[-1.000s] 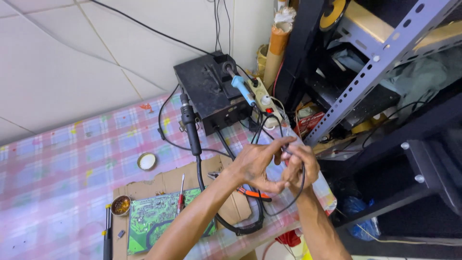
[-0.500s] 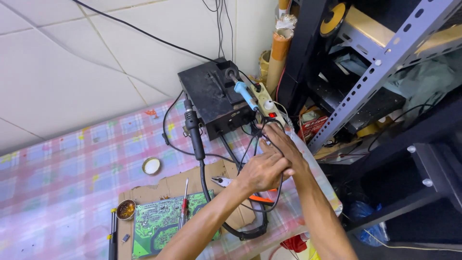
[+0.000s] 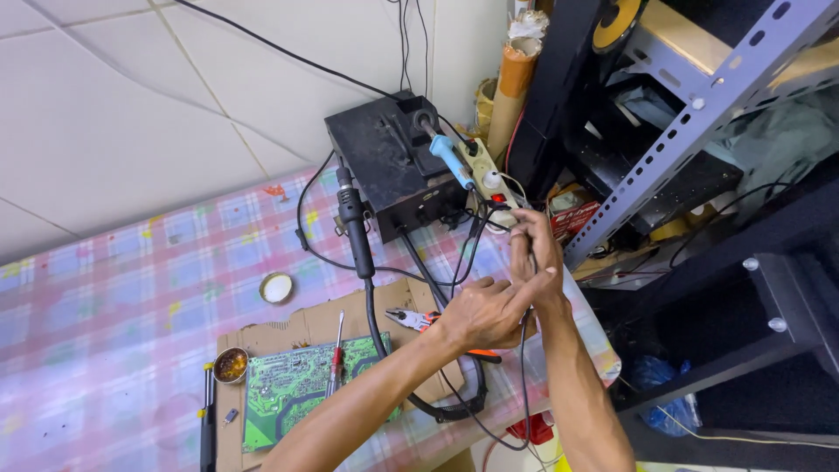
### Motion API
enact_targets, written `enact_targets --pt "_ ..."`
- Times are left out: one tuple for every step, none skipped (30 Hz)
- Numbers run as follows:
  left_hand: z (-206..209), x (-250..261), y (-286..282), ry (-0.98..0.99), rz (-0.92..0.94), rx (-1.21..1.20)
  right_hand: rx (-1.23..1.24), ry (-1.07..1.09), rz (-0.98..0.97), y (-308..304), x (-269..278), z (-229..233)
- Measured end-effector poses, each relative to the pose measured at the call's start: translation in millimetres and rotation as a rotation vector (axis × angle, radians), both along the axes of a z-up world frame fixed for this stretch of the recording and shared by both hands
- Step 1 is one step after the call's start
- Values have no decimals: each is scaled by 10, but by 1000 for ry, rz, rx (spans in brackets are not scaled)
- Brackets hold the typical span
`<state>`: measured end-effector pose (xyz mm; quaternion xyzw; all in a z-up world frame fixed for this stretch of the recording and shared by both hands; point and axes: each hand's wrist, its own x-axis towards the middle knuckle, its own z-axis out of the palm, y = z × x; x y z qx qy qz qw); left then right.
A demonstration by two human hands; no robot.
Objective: Soldering and desoldering components on a circuit board using a soldering iron and hot air station.
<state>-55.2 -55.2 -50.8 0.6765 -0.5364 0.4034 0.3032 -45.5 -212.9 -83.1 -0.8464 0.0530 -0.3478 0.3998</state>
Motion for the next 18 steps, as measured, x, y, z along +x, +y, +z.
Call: enact_targets --pt "-77 -15 -17 6 1 4 4 6 1 -25 -17 -198" --pt "-150 -33 -33 18 28 28 67 -26 -34 -48 -40 -391" --pt "-204 -19 -64 22 57 48 127 -67 -68 -88 -24 -558" --pt "-179 -26 -72 19 59 48 127 -70 -66 -33 -74 -535" --pt "-160 -32 -82 48 96 44 195 -18 -75 19 -124 -518" --pt "-143 -37 -92 78 132 40 263 35 -84 70 -172 -502" --pt "-156 -38 -60 78 136 43 266 36 -80 84 -276 -264" --pt "-172 -38 -30 83 120 85 177 167 73 93 -377 -28" --pt "-201 -60 -17 92 99 126 86 300 220 84 -509 200" --pt "-144 -65 -1 98 97 127 88 305 219 53 -545 411" --pt "-87 -75 31 101 112 156 -29 500 281 37 -587 616" --pt "-26 -88 64 105 128 184 -146 694 343 20 -629 825" --pt "-118 -81 43 104 129 186 -145 693 345 -78 -538 865" --pt "-207 -77 25 101 161 229 -208 664 276 -172 -450 908" --pt "-286 -51 -10 95 195 267 -277 631 208 -281 -341 969" --pt "-322 -9 -48 90 198 263 -281 625 209 -320 -80 875" --pt "-374 0 -73 112 260 307 -402 479 163 -347 160 763" --pt "-426 11 -99 135 323 350 -519 331 117 -373 401 649"
